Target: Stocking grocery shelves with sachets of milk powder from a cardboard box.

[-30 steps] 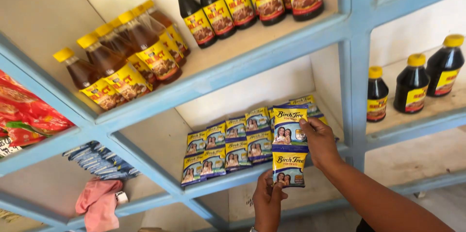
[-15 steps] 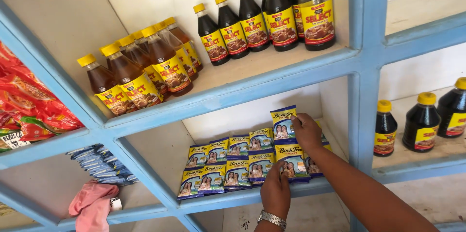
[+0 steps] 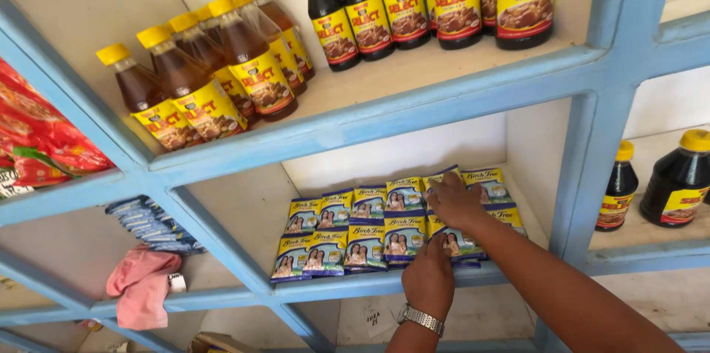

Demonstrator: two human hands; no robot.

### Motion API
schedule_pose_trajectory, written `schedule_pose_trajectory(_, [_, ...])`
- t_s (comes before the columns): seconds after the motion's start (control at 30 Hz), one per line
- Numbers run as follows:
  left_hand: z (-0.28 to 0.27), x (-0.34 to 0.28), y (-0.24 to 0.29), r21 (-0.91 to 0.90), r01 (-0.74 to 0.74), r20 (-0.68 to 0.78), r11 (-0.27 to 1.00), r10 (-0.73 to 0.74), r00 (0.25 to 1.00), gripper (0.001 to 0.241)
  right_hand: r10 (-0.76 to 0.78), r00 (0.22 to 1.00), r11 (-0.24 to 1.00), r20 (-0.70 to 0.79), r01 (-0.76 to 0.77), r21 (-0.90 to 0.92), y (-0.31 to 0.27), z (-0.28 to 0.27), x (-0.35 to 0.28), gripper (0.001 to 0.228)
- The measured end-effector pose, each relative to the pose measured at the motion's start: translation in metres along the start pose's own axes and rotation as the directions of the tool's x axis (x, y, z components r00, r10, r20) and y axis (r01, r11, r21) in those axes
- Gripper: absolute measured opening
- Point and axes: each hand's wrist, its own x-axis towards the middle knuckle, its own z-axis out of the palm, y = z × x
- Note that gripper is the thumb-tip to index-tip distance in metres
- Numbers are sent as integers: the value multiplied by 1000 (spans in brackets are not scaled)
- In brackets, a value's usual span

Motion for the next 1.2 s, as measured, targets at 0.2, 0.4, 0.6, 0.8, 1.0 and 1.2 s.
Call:
schedule_pose_trajectory(0.2, [-11, -27, -17, -137, -223, -70, 965, 215, 974, 30, 4, 994, 999, 114, 0, -36, -11, 5, -9, 81])
schedule_pose_trajectory(0.4, [-66, -88, -59, -172, -133, -19, 976, 132, 991, 26, -183, 980, 938, 75, 197, -286, 4, 14, 0, 62])
schedule_pose_trajectory(0.6, [-123, -173, -192, -154, 66, -255, 986, -104, 961, 19, -282, 903, 956, -323, 291, -23, -38, -45, -68, 44])
schedule_pose_trajectory(0.8, [-157, -243, -298, -193, 469, -218, 862, -503, 836, 22, -596, 698, 646, -397, 711, 279, -107, -15, -168, 38])
schedule_pose_trajectory(1.0, [-162, -273, -377, -389, 590, -257, 708, -698, 668, 42, -801, 586, 473, -126, 747, 468, -139, 43, -239, 34])
schedule_pose_trajectory(1.2, [-143, -296, -426, -445, 675, -271, 589, -806, 525, 70, -793, 609, 504, 24, 633, 588, -150, 55, -268, 33])
